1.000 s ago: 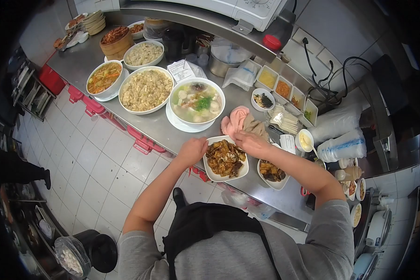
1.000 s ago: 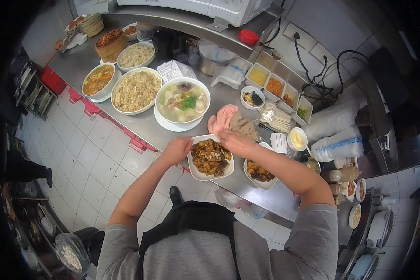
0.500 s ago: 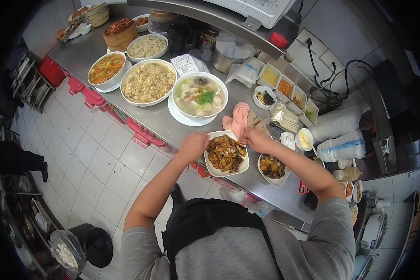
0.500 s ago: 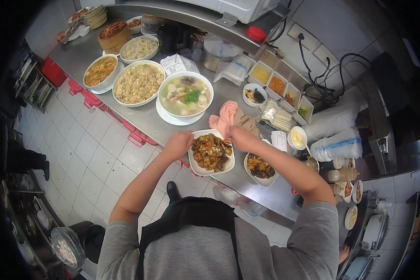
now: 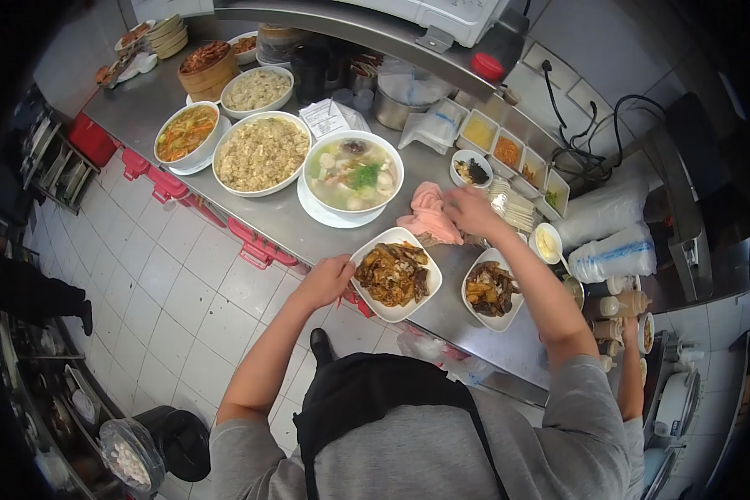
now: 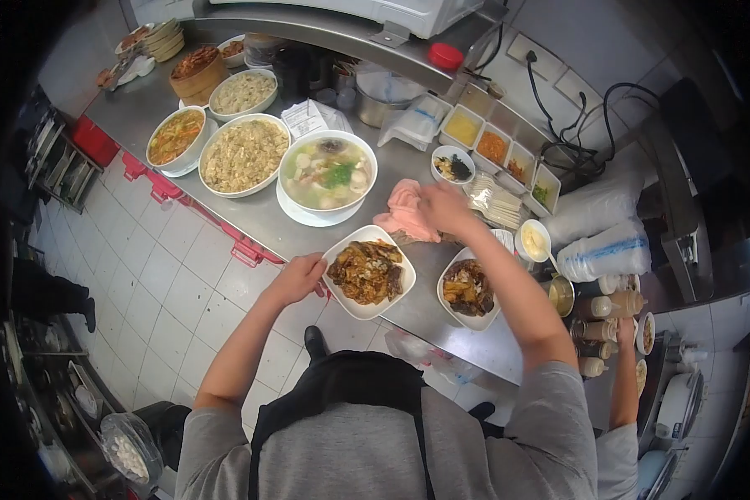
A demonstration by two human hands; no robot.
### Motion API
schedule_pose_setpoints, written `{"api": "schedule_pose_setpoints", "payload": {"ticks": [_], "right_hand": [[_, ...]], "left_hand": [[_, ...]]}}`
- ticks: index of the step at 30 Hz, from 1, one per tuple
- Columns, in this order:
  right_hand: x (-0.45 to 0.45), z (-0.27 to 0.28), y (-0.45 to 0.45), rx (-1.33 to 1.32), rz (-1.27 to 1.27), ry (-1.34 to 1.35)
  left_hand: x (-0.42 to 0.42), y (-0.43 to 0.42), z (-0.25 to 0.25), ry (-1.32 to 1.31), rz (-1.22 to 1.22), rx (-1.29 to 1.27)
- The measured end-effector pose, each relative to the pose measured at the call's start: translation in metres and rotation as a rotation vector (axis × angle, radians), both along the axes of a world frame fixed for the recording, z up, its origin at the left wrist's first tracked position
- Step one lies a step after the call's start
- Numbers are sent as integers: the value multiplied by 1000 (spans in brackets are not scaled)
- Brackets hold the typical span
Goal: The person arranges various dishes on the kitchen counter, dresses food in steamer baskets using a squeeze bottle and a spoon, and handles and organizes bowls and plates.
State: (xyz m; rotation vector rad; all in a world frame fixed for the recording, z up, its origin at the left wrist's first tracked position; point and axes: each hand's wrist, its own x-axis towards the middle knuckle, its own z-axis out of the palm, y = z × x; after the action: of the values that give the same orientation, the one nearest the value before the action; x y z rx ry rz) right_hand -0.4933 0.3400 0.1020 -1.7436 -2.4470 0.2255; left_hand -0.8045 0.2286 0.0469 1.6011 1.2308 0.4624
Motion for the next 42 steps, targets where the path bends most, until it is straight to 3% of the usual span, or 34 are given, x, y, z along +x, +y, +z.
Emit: {"api": "schedule_pose_setpoints", "payload": {"ticks": [2, 4, 7, 9, 10, 11, 13, 16, 17, 19, 21, 23, 26, 33, 38, 42], "right_hand": [[-31, -22, 0, 91, 166, 259], [-46, -47, 2, 29, 246, -95], [-49, -90, 13, 216, 269, 95], [-56, -79, -8, 146, 41, 184], [-52, -99, -5, 250, -7, 119], [-49, -44, -38, 143, -29, 142], [-30, -12, -77, 332, -142, 489], [51, 23, -139, 432, -361, 571], [82, 33, -167, 519, -553, 372], [145, 51, -223, 605, -830, 232], [191, 65, -267, 468, -1207, 81], [241, 48, -289, 280, -1334, -47], [282, 20, -294, 100, -1312, -61], [301, 3, -315, 442, -1171, 310], [275, 36, -345, 545, -1291, 519], [268, 42, -354, 616, -1363, 787]], "left_hand": [[-4, -5, 21, -224, 4, -323], [-6, -2, 10, -318, -36, -507], [-5, -8, 9, -444, -59, -631], [-4, -12, -15, -633, 24, -633], [-2, -19, -13, -623, 68, -579], [-3, -25, -16, -611, 102, -579], [-7, -39, -8, -657, 151, -571], [-9, -48, 6, -637, 235, -539], [-8, -48, 14, -638, 212, -557], [-13, -53, 39, -648, 183, -572], [8, -46, 63, -639, 18, -573], [48, -45, 92, -624, -87, -576], [113, -43, 92, -601, -283, -648], [269, -92, 51, -634, -524, -958], [322, -113, -6, -520, -461, -988], [333, -120, -9, -509, -383, -962]]}}
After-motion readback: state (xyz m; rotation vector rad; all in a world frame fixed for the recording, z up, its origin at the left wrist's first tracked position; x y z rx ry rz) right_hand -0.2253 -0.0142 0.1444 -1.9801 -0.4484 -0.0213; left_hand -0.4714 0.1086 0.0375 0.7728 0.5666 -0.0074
